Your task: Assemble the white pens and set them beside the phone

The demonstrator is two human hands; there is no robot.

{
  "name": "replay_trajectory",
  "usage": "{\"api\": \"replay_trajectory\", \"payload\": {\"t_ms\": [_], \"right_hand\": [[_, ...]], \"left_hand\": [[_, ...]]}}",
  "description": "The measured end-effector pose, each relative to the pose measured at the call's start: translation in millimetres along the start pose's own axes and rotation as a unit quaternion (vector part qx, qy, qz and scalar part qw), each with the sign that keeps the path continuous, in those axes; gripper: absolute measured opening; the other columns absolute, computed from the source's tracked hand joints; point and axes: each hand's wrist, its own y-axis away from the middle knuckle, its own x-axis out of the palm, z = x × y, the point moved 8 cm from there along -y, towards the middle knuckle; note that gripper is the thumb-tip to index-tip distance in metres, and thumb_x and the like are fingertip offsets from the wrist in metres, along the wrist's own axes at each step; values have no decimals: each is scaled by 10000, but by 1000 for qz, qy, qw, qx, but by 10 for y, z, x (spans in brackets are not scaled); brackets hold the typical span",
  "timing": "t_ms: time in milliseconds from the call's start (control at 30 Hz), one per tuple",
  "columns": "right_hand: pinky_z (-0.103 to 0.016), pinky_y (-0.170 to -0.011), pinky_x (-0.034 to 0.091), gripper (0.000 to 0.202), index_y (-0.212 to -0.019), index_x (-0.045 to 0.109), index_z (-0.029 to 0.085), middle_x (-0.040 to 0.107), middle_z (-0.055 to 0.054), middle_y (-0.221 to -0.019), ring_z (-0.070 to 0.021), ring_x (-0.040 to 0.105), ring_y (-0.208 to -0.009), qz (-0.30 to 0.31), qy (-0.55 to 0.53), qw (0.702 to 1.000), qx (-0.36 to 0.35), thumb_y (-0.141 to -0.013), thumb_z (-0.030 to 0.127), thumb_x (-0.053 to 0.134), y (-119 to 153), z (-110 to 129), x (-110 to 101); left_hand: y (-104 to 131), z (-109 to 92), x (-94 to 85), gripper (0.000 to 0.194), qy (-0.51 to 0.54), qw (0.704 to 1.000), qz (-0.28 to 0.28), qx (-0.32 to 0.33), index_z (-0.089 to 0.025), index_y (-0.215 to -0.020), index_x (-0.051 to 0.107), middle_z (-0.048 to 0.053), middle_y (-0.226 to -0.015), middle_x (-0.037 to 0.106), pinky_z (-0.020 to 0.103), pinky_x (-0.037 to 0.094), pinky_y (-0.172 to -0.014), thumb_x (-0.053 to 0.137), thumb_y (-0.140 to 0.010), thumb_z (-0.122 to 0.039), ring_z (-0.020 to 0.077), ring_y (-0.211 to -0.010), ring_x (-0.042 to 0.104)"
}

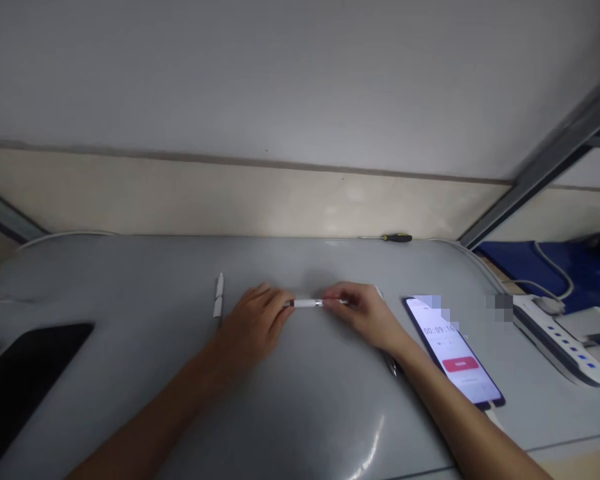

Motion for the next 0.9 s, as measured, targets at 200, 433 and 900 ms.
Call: {"api": "replay_trajectory", "payload": {"t_ms": [200, 433, 900], "right_hand": [[-273, -701, 477, 198, -992, 678, 200, 707, -35, -916, -164, 632, -793, -11, 2, 1000, -17, -820, 298, 669, 9, 31, 3], [-288, -741, 500, 147, -945, 701, 192, 731, -37, -916, -178, 655, -816, -5, 8, 1000, -29, -822, 267, 671, 20, 87, 5], [-271, -726, 488, 60, -863, 696, 202, 728, -24, -866, -169, 665, -790, -34, 85, 993, -75, -819, 177, 664, 28, 166, -23]], "left_hand": [[-5, -39, -29, 254, 3, 1000, 2, -1, -179, -956, 591, 38, -822, 603, 343, 426, -760, 352, -992, -258, 199, -800, 534], [-11, -61, -57, 250, -2, 1000, -1, 9, -181, -953, 586, 36, -830, 615, 344, 424, -766, 352, -992, -258, 194, -811, 540], [-5, -30, 6, 256, 4, 1000, 18, -5, -179, -943, 601, 40, -831, 616, 355, 434, -778, 369, -988, -277, 205, -825, 552]]}}
